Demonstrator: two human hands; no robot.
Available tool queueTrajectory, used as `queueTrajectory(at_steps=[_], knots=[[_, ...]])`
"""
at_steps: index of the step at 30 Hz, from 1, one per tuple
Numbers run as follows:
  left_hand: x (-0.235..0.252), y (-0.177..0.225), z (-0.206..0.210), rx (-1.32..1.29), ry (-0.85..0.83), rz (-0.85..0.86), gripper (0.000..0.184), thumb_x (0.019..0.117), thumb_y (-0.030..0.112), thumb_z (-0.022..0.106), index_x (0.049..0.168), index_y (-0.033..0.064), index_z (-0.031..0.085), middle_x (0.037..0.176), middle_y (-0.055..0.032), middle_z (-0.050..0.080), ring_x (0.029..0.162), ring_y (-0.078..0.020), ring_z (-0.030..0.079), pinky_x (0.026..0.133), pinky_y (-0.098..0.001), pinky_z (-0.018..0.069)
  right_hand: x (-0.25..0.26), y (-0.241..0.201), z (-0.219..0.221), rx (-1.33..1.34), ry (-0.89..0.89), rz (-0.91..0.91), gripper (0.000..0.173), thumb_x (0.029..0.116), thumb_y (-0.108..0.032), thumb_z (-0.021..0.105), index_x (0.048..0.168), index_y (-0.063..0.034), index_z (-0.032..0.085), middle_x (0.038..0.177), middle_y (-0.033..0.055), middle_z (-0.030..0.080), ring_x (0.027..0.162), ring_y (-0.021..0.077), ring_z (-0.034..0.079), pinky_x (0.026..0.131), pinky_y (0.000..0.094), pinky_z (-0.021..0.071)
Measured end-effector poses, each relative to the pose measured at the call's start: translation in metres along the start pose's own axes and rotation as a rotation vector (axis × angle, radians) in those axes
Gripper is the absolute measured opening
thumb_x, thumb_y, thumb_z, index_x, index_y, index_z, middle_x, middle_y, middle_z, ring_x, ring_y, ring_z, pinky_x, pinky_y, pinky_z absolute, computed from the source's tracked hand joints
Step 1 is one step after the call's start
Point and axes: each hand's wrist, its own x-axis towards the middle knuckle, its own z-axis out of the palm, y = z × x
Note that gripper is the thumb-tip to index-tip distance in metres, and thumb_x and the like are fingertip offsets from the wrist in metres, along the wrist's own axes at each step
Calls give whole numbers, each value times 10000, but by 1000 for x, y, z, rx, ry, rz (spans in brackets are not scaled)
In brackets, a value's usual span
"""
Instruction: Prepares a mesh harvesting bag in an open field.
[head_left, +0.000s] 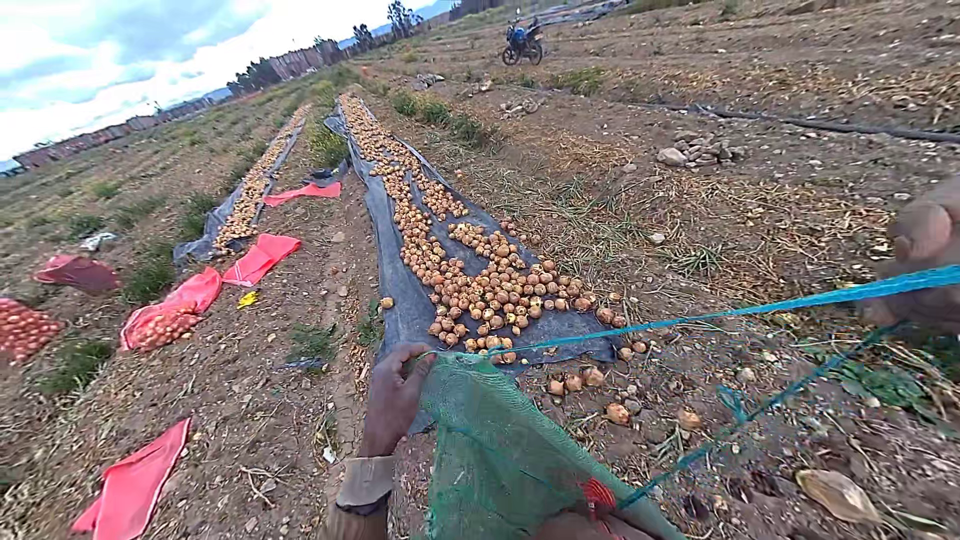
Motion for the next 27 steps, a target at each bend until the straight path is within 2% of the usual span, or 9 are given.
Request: queueTrajectory(at_steps=[2,4,7,11,15,18,22,24,27], knots=[[11,-19,-3,-145,72,-150,155,1005,247,677,1091,134,739,937,-45,749,785,-200,716,728,-430,628,16,-20,38,-129,18,285,249,824,-183,736,1039,-142,620,665,11,632,521,131,627,505,270,560],[15,-43,5,-190,157,-256,178,1000,259,685,1095,115,728,940,-68,739,810,-210,710,752,-454,616,27,-5,52,-100,59,419,211,872,-143,634,1080,-106,622,757,94,642,625,204,657,619,358,606],[19,-77,24,-146,252,-398,201,1004,257,683,1096,83,729,922,-93,732,796,-219,695,750,-470,586,49,51,55,162,221,420,138,990,-166,555,1099,-132,634,899,83,654,777,175,674,743,356,624],[51,-104,2,-61,495,-520,223,1021,283,647,1110,93,721,963,-111,739,891,-266,702,831,-541,561,96,118,84,264,190,470,200,1006,-106,536,1193,-138,598,942,92,646,820,204,662,794,405,604],[55,-118,-83,-63,801,-555,244,1037,281,623,1169,89,692,1012,-129,709,954,-277,668,867,-538,523,91,147,120,332,-33,568,274,958,-188,630,1223,-124,618,933,121,652,746,189,635,714,360,579],[25,-114,-145,224,653,-530,256,1036,291,619,1182,92,685,1010,-165,697,963,-341,660,885,-609,505,101,125,122,654,131,490,203,1003,-189,541,1175,-172,648,889,31,629,699,90,606,655,254,563],[4,-72,-152,500,268,-454,203,966,265,711,1131,148,735,930,-112,727,872,-323,694,827,-641,540,150,51,129,852,167,147,392,1087,-102,245,1341,-169,536,1117,21,617,1002,134,648,904,301,561],[-10,-23,-115,373,247,-277,199,998,250,668,1155,141,725,979,-70,716,856,-249,696,790,-538,591,182,17,149,824,18,-54,420,1068,-11,243,1375,-133,501,1285,65,605,1168,187,640,1031,359,550],[-52,55,-42,-349,-16,70,390,1098,358,458,1284,78,656,1048,-104,723,899,-241,714,806,-449,633,219,-12,179,348,-40,-309,472,973,140,337,1381,-66,451,1469,154,532,1301,278,594,1087,426,532]])
